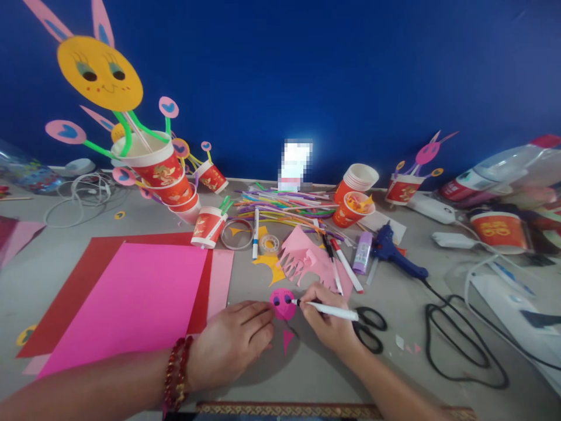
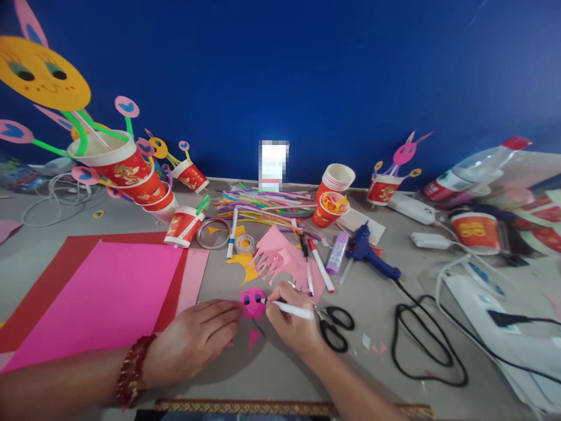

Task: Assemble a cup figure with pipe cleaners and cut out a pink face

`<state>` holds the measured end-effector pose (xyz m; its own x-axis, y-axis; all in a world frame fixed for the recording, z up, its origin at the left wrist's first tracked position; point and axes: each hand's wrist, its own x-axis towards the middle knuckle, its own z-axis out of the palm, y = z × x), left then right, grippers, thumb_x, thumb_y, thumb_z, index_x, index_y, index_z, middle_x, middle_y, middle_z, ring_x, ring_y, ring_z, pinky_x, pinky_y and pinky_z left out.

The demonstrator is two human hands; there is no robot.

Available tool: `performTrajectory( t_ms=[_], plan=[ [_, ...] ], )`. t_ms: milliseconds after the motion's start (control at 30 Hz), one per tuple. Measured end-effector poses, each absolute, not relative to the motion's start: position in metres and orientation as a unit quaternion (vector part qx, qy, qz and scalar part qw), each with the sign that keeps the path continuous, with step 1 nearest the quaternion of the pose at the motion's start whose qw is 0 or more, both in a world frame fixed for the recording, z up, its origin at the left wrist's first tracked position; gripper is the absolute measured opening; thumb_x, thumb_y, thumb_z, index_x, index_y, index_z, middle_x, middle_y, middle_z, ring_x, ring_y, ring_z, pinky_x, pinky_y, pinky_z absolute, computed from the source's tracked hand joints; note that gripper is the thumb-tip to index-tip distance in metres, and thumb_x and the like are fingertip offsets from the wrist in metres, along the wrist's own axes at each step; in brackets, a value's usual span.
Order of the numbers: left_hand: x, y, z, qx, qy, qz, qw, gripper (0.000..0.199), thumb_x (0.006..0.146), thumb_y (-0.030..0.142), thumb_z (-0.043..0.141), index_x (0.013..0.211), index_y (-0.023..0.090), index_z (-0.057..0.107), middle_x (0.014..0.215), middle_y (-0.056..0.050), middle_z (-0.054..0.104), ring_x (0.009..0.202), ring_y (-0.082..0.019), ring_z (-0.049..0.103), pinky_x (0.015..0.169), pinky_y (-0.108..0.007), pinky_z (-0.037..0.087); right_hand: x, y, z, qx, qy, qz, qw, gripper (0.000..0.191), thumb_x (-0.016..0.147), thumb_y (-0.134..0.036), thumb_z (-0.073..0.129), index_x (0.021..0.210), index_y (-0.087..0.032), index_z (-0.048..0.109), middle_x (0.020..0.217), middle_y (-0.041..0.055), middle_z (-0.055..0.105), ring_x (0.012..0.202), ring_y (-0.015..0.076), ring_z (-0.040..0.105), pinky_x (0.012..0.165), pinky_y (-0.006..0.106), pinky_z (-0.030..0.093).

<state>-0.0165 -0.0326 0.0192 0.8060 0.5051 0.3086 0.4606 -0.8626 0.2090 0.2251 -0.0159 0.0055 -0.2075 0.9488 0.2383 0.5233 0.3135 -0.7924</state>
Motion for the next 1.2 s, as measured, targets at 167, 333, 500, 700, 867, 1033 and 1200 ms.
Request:
performTrajectory(
  t_ms=[167, 333, 500, 700, 867, 1033, 1200],
  plan=[
    [-0.0156, -0.032, 0.0193, 0.946, 0.257, 0.188, 0.06, 0.019, 0.1, 0.02, 0.047, 0.107, 0.013, 0.064, 0.119, -0.01, 0.07, 0.115, -0.022, 0.063, 0.098, -0.036, 0.054, 0.2256, -0.0161, 0.0059, -0.51, -0.718, 0.292, 0.372, 0.018, 0.081, -0.015, 0.048, 0.066, -0.022, 0.05, 0.054, -0.0053, 0.048, 0.047, 0.011, 0.043, 0.047, 0.023, 0.033],
    [-0.0159, -0.0331, 0.0196, 0.947, 0.258, 0.18, 0.06, 0.02, 0.1, 0.02, 0.047, 0.107, 0.013, 0.065, 0.121, -0.011, 0.07, 0.117, -0.021, 0.061, 0.099, -0.036, 0.054, 0.2242, -0.0155, 0.0081, -0.504, -0.724, 0.289, 0.373, 0.017, 0.08, -0.014, 0.049, 0.065, -0.022, 0.051, 0.056, -0.0037, 0.051, 0.051, 0.012, 0.047, 0.049, 0.024, 0.035],
    [-0.0163, -0.0326, 0.019, 0.949, 0.258, 0.173, 0.06, 0.018, 0.099, 0.021, 0.05, 0.108, 0.014, 0.064, 0.122, -0.01, 0.069, 0.119, -0.021, 0.06, 0.1, -0.036, 0.052, 0.2227, -0.0151, 0.0096, -0.5, -0.723, 0.294, 0.374, 0.018, 0.08, -0.013, 0.05, 0.064, -0.021, 0.051, 0.055, -0.0038, 0.051, 0.051, 0.0119, 0.046, 0.049, 0.024, 0.034],
    [-0.0162, -0.0335, 0.0192, 0.947, 0.257, 0.18, 0.063, 0.02, 0.1, 0.02, 0.048, 0.109, 0.013, 0.064, 0.123, -0.01, 0.069, 0.118, -0.022, 0.061, 0.1, -0.036, 0.053, 0.2222, -0.0151, 0.0104, -0.5, -0.728, 0.295, 0.365, 0.017, 0.08, -0.014, 0.049, 0.065, -0.021, 0.052, 0.056, -0.0044, 0.05, 0.049, 0.0112, 0.045, 0.048, 0.024, 0.033],
    [-0.0164, -0.0338, 0.0188, 0.948, 0.256, 0.179, 0.059, 0.02, 0.1, 0.021, 0.048, 0.108, 0.013, 0.064, 0.122, -0.01, 0.069, 0.117, -0.022, 0.061, 0.099, -0.037, 0.053, 0.2228, -0.0151, 0.0093, -0.497, -0.729, 0.288, 0.372, 0.017, 0.08, -0.014, 0.05, 0.064, -0.021, 0.051, 0.055, -0.0054, 0.048, 0.048, 0.0109, 0.043, 0.048, 0.024, 0.032],
    [-0.0162, -0.0328, 0.0181, 0.948, 0.257, 0.177, 0.061, 0.019, 0.1, 0.021, 0.049, 0.108, 0.013, 0.064, 0.121, -0.01, 0.07, 0.117, -0.022, 0.062, 0.099, -0.037, 0.053, 0.2239, -0.0163, 0.0072, -0.508, -0.717, 0.292, 0.378, 0.018, 0.082, -0.014, 0.049, 0.065, -0.022, 0.05, 0.054, -0.0053, 0.048, 0.048, 0.0111, 0.044, 0.048, 0.024, 0.033],
    [-0.0162, -0.0329, 0.0185, 0.948, 0.256, 0.182, 0.058, 0.019, 0.1, 0.021, 0.049, 0.107, 0.013, 0.065, 0.121, -0.01, 0.07, 0.117, -0.022, 0.062, 0.099, -0.036, 0.052, 0.2229, -0.0157, 0.0093, -0.499, -0.729, 0.295, 0.364, 0.018, 0.082, -0.014, 0.049, 0.066, -0.021, 0.051, 0.057, -0.0043, 0.05, 0.05, 0.0114, 0.045, 0.049, 0.024, 0.033]
  ],
)
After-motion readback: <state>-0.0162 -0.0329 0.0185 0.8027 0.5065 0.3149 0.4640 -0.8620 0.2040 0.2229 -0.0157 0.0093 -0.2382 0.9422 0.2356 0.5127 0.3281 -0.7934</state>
